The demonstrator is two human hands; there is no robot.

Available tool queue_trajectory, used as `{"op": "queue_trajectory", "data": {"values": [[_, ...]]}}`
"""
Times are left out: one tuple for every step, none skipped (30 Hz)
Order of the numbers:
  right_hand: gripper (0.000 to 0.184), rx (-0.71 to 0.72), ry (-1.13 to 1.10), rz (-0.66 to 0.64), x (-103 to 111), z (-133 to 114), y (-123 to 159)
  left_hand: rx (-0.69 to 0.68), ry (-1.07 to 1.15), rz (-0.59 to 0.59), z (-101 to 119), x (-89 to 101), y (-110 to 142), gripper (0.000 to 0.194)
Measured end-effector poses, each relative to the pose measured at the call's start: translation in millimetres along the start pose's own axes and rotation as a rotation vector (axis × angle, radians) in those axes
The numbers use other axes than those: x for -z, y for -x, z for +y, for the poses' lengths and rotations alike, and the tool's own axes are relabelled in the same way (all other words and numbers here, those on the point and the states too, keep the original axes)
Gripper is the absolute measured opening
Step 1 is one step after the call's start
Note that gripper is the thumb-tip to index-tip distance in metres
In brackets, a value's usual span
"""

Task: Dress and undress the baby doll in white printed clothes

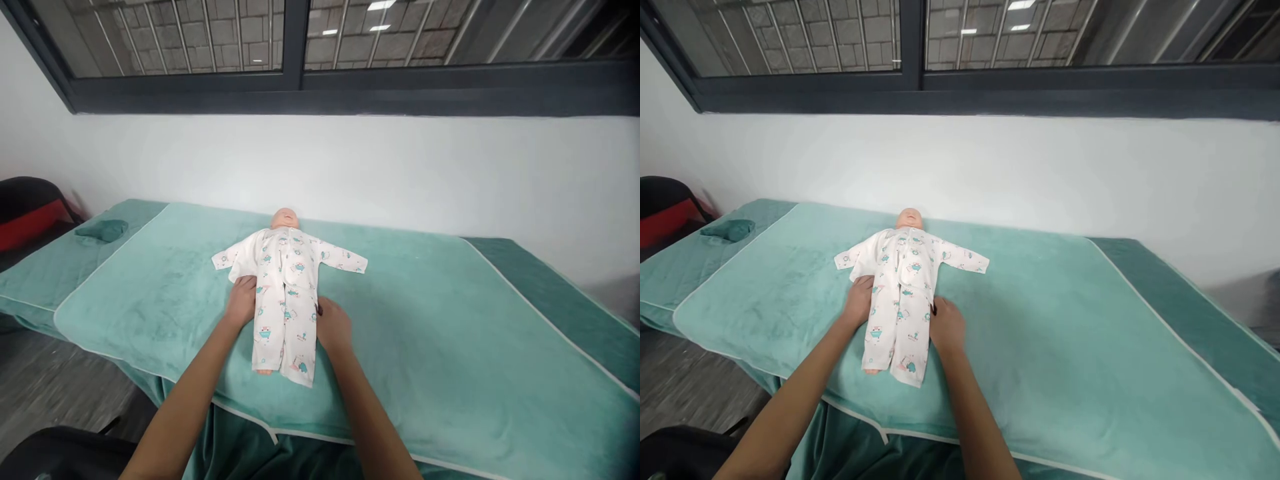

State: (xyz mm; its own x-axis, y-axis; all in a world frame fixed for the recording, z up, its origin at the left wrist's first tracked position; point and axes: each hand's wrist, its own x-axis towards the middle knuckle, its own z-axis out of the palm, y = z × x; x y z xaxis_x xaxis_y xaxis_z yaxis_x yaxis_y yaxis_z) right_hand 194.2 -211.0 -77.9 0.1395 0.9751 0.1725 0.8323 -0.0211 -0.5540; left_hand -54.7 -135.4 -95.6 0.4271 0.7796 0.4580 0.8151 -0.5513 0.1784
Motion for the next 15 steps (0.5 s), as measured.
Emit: {"op": "queue_trajectory", "data": {"values": [[0.023, -0.007, 0.002, 0.008, 0, 0, 1, 0.004, 0.015, 0.024, -1, 0.0, 1, 0.023], [0.024, -0.011, 0.006, 0.011, 0, -1, 1, 0.010, 0.034, 0.047, -1, 0.3, 3, 0.022], [0.024, -0.010, 0.010, 0.010, 0, -2, 1, 0.018, 0.053, 0.068, -1, 0.7, 4, 0.022], [0.025, -0.007, 0.015, 0.006, 0, -2, 1, 0.026, 0.074, 0.088, 0, 1.4, 5, 0.023], [0.025, -0.002, 0.020, 0.003, 0, -3, 1, 0.030, 0.097, 0.106, 0, 2.4, 7, 0.024], [0.026, 0.007, 0.026, -0.001, 1, -3, 2, 0.034, 0.123, 0.125, -1, 3.7, 8, 0.026], [0.026, 0.020, 0.035, -0.001, 1, -2, 4, 0.039, 0.153, 0.145, -1, 5.1, 10, 0.027], [0.025, 0.039, 0.045, 0.000, 1, -1, 6, 0.054, 0.189, 0.169, -3, 6.6, 12, 0.028], [0.025, 0.066, 0.052, -0.002, 2, 0, 8, 0.085, 0.227, 0.205, -6, 8.1, 13, 0.029], [0.024, 0.104, 0.054, -0.008, 2, 3, 11, 0.139, 0.265, 0.257, -9, 9.3, 14, 0.028], [0.023, 0.146, 0.048, -0.017, 3, 7, 14, 0.216, 0.296, 0.323, -14, 10.0, 15, 0.027], [0.022, 0.184, 0.027, -0.031, 4, 11, 16, 0.308, 0.316, 0.393, -18, 10.1, 14, 0.026], [0.022, 0.209, -0.010, -0.043, 6, 16, 17, 0.401, 0.322, 0.451, -23, 9.4, 13, 0.025], [0.023, 0.218, -0.055, -0.051, 9, 20, 17, 0.482, 0.315, 0.488, -27, 7.9, 11, 0.024], [0.024, 0.211, -0.104, -0.045, 13, 23, 15, 0.545, 0.293, 0.497, -29, 5.8, 9, 0.024]]}}
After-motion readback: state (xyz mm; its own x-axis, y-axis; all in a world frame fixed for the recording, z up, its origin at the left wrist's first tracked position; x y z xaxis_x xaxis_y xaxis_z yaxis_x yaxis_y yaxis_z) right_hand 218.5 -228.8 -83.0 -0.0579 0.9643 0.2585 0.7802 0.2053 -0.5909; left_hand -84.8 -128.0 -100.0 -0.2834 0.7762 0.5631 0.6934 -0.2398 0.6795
